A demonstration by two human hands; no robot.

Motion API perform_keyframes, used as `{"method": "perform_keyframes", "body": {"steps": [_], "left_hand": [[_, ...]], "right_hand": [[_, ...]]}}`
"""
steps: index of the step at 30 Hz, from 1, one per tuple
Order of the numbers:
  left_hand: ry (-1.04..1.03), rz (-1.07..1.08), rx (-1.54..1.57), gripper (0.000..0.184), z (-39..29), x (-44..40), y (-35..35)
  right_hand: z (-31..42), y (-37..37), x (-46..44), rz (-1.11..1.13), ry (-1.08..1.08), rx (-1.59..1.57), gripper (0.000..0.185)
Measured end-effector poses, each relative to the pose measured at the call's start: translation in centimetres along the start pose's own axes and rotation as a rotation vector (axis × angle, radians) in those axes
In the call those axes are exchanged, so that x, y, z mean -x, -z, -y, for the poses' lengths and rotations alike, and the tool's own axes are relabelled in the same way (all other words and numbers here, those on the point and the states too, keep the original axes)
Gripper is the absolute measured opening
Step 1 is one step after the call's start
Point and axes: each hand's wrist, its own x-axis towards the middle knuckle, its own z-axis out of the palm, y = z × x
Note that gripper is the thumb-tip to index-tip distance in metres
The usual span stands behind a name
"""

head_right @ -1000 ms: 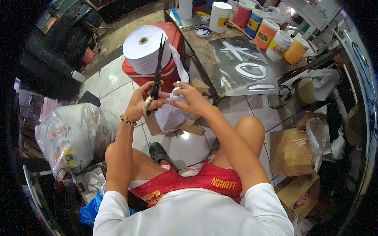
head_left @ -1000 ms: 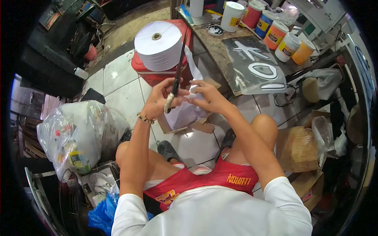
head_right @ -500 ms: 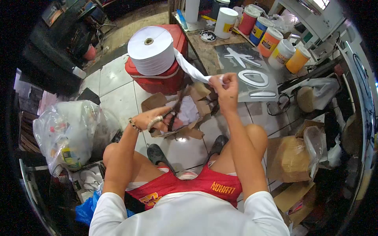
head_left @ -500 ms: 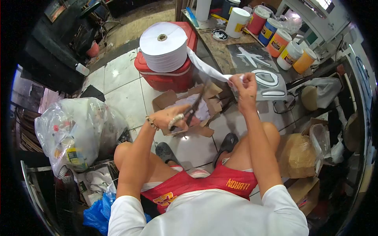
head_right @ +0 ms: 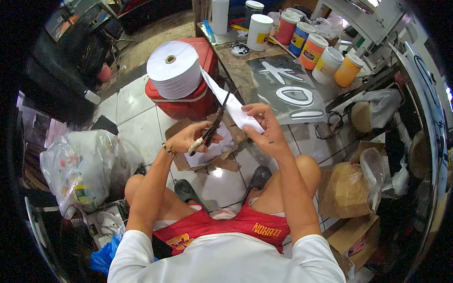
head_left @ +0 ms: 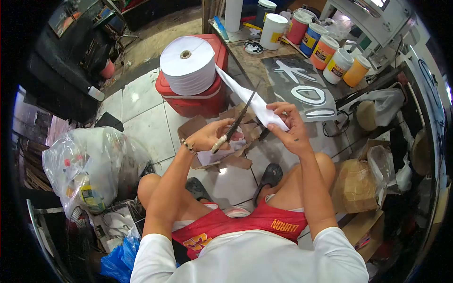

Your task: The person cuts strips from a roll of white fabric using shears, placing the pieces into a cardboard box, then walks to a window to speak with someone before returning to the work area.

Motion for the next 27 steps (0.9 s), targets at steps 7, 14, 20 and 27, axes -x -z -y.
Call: {"method": "perform_keyframes", "body": {"steps": [7,14,20,27], "left_hand": [[0.012,-0.012,-0.045,0.070,-0.4,0.9,0.2],[-0.013,0.007,-0.079,0.070,-1.5,1.2,-1.6],[0.029,0.023,-0.081,0.076,-1.5,1.8,-1.8],[-0.061,0.061,-0.052,0.092,-2.0,1.6,-3.0]], "right_hand": [[1.4,1.4,-0.6,0.077,-0.387,-0.151,0.069],[-0.8,0.3,-2.7,0.052,-0.583,-0.317,0.039],[-0.1,0.3,-2.8,0.070,-0.558,-0.131,0.026],[1.1,0.0,-2.9,0.121,-0.194,0.025,0.019]]}}
